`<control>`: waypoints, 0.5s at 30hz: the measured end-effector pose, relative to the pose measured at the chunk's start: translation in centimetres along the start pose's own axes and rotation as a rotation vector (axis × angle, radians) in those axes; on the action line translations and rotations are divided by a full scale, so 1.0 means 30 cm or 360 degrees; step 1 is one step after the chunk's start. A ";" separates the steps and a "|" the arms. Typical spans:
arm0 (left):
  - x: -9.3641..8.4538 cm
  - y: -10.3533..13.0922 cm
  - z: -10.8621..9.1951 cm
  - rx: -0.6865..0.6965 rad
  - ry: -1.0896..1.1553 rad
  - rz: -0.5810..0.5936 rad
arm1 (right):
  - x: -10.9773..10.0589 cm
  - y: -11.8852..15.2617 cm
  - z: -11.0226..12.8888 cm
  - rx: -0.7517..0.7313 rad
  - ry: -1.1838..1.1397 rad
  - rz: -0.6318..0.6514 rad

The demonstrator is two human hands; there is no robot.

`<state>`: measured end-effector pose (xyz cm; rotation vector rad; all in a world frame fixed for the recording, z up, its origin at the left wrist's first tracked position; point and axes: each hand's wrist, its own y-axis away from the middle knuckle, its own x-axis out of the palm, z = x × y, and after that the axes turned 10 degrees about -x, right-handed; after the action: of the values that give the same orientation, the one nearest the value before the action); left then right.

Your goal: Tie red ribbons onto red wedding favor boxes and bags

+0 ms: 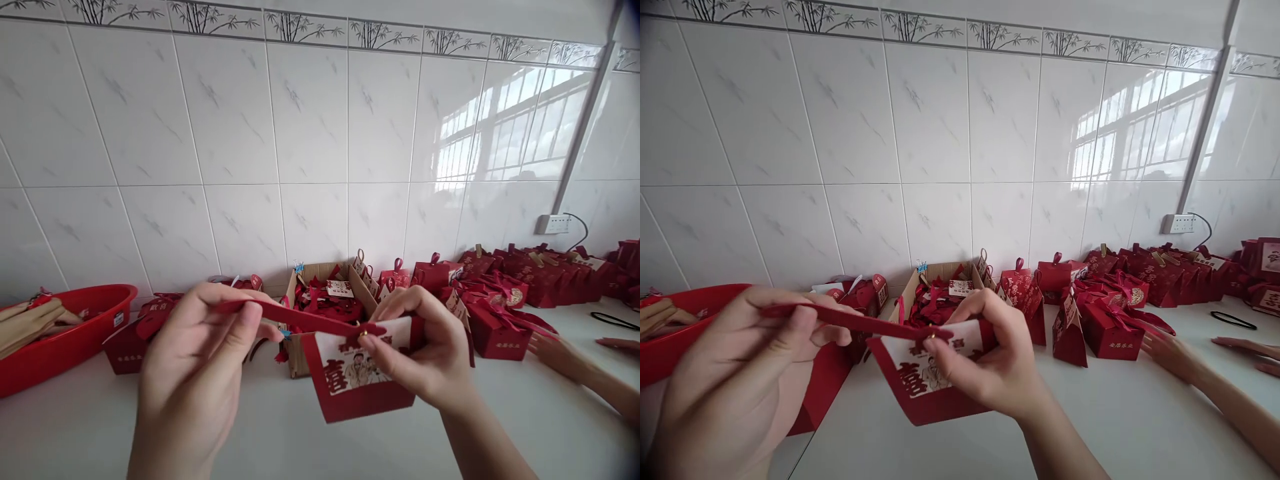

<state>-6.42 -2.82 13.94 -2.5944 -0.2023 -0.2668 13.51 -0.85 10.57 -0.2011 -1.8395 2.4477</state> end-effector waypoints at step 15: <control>0.018 0.058 0.005 0.0214 -0.0426 0.0234 | 0.019 0.013 0.056 -0.0663 0.0049 0.0377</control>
<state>-5.52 -4.19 13.10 -2.4881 -0.1178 0.1434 12.71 -2.47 10.61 -0.5032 -2.4158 2.1404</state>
